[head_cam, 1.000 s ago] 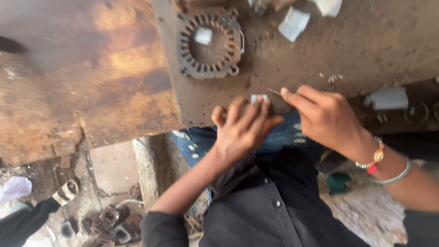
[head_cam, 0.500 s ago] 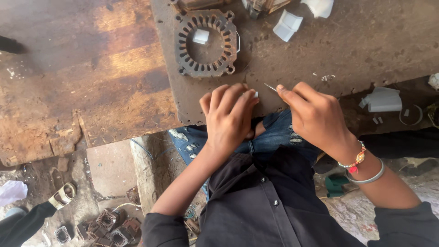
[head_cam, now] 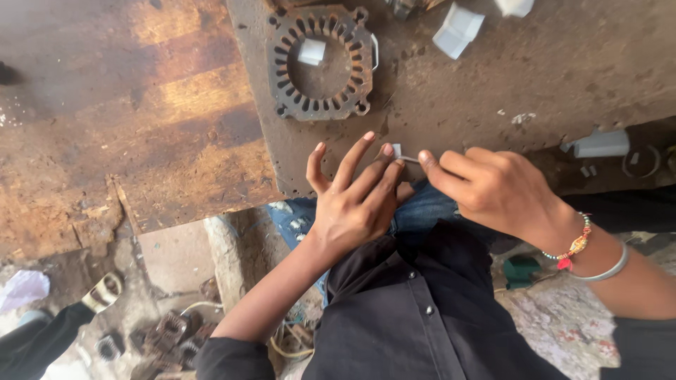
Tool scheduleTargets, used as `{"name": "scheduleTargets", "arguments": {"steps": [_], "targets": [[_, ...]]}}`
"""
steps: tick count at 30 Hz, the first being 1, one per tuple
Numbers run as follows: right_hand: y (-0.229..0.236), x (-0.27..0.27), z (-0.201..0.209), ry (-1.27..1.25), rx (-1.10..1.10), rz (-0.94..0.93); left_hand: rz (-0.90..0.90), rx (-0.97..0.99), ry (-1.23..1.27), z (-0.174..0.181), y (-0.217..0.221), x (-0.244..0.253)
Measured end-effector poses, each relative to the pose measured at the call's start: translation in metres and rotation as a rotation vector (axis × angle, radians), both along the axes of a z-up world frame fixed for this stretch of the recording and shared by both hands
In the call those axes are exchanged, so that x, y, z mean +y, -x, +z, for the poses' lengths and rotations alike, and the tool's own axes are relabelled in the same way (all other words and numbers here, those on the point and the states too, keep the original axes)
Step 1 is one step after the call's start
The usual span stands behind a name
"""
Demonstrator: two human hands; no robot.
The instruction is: The person folds small white paper pieces and places them into the slots of a circular metal motor stator. They then use a red-handled screwdriver to press and adjust the paper pieces within the stator slots.
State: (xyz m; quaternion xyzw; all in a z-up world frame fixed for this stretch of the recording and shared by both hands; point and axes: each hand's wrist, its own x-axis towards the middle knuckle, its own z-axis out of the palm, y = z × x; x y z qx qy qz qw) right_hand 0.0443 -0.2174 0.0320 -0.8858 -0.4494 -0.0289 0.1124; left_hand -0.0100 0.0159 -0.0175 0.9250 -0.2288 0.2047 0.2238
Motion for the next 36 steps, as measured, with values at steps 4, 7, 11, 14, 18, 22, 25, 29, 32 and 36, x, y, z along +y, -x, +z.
{"name": "scheduleTargets", "arguments": {"steps": [4, 7, 11, 14, 18, 22, 25, 29, 32, 36], "targets": [[0.006, 0.012, 0.000, 0.005, -0.035, -0.072, -0.005, 0.004, -0.012, 0.000, -0.003, -0.002], [0.008, 0.013, 0.002, -0.061, 0.014, -0.136, -0.037, 0.035, -0.026, -0.002, 0.003, 0.003], [0.006, 0.010, 0.006, -0.238, 0.167, -0.193, -0.137, 0.017, 0.022, -0.005, 0.006, 0.009], [0.008, 0.014, 0.005, -0.254, 0.154, -0.231, 0.011, 0.069, 0.118, -0.003, -0.008, -0.003], [0.010, 0.011, 0.002, -0.209, 0.109, -0.197, 0.089, 0.009, 0.085, 0.001, -0.007, -0.009], [0.000, 0.003, 0.002, -0.050, 0.009, 0.011, 0.015, -0.068, -0.037, -0.001, 0.002, -0.001], [-0.009, -0.001, 0.003, -0.052, 0.007, 0.146, -0.024, -0.083, -0.060, -0.002, 0.003, 0.006], [-0.008, 0.004, 0.003, 0.051, -0.008, 0.077, -0.012, -0.086, -0.042, -0.003, 0.004, 0.004], [-0.001, 0.007, 0.002, 0.015, -0.017, -0.019, 0.010, -0.068, -0.039, -0.003, 0.000, 0.001], [-0.012, -0.004, -0.002, -0.456, 0.388, -0.209, -0.023, -0.043, -0.003, -0.002, 0.005, 0.003]]}}
